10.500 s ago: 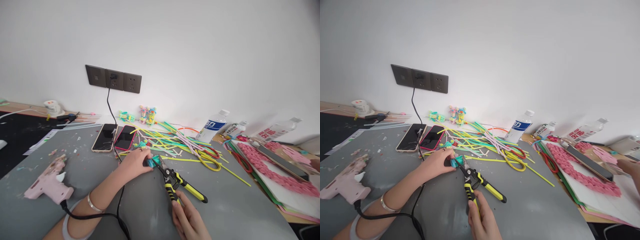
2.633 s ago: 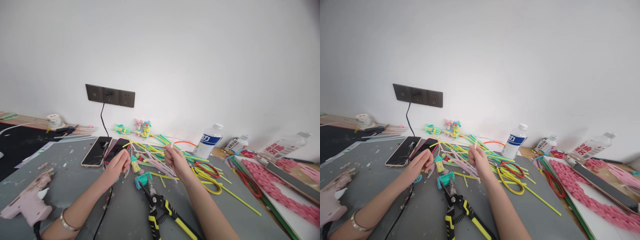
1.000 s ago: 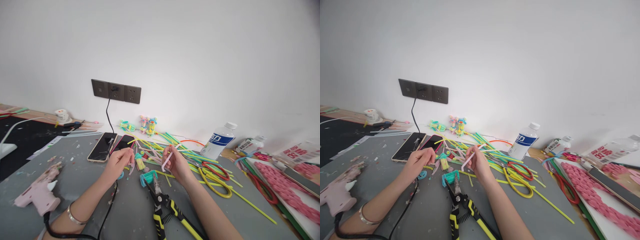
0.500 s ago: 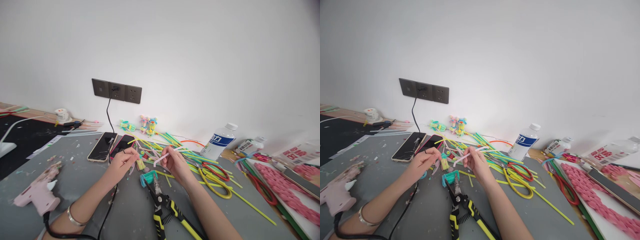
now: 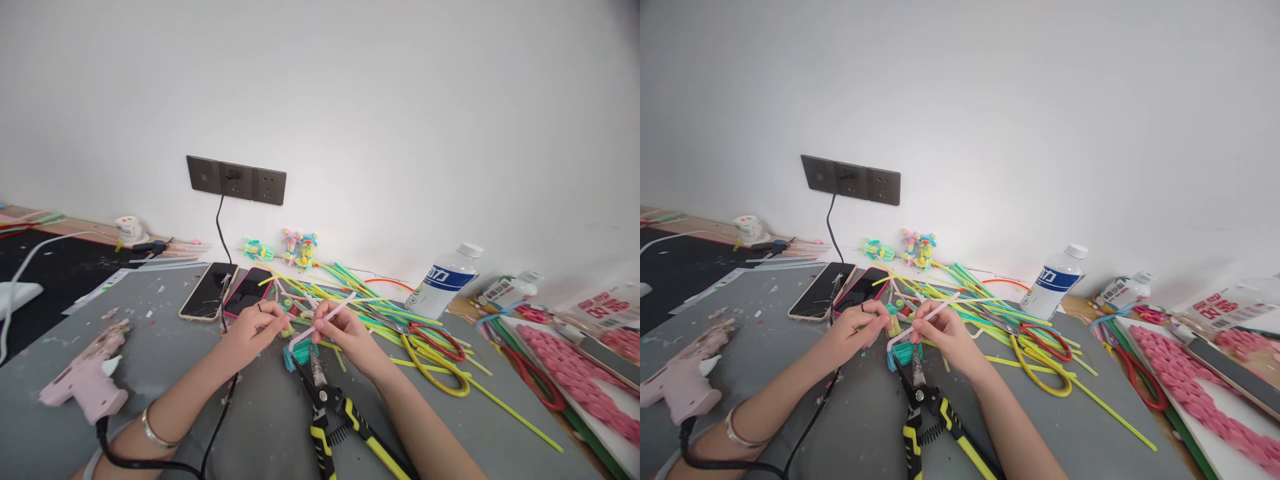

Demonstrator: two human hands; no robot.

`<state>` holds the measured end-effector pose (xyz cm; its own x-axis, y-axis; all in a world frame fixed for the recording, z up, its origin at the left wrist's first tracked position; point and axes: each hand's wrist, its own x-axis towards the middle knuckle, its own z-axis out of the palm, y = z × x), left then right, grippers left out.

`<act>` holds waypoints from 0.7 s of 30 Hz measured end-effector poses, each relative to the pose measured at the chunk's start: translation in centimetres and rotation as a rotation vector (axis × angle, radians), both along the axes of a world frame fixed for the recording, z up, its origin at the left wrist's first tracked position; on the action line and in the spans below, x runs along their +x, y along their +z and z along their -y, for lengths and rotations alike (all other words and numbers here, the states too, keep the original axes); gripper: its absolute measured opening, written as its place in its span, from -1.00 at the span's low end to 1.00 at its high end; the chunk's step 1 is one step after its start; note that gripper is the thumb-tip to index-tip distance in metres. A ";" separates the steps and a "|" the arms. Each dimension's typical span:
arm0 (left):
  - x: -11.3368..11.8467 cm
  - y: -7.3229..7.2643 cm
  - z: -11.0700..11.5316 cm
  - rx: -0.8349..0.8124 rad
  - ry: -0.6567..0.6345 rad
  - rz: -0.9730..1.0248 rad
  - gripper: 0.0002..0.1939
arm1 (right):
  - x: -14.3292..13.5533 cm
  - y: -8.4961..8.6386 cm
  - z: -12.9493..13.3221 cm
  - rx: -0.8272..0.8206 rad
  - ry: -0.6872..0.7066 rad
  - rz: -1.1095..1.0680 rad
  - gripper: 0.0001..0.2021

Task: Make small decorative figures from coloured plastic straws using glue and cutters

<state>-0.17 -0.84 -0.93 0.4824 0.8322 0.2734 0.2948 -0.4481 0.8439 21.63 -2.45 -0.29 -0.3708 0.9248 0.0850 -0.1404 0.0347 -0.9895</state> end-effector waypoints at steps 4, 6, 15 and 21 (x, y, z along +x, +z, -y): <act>0.2 0.1 0.5 -0.050 -0.005 0.001 -0.70 | 0.1 -0.3 -0.2 0.012 -0.003 -0.005 -0.70; 0.3 0.2 0.6 -0.127 -0.045 0.028 -0.77 | 0.2 -0.6 -0.3 0.015 0.006 -0.006 -0.72; 0.5 0.5 1.2 -0.686 -0.359 0.196 -0.69 | 0.1 -0.9 -0.2 0.018 0.067 -0.058 -0.79; 0.0 0.8 1.4 -0.780 -0.377 0.276 -0.68 | 0.0 -0.6 0.1 0.006 0.084 -0.094 -0.78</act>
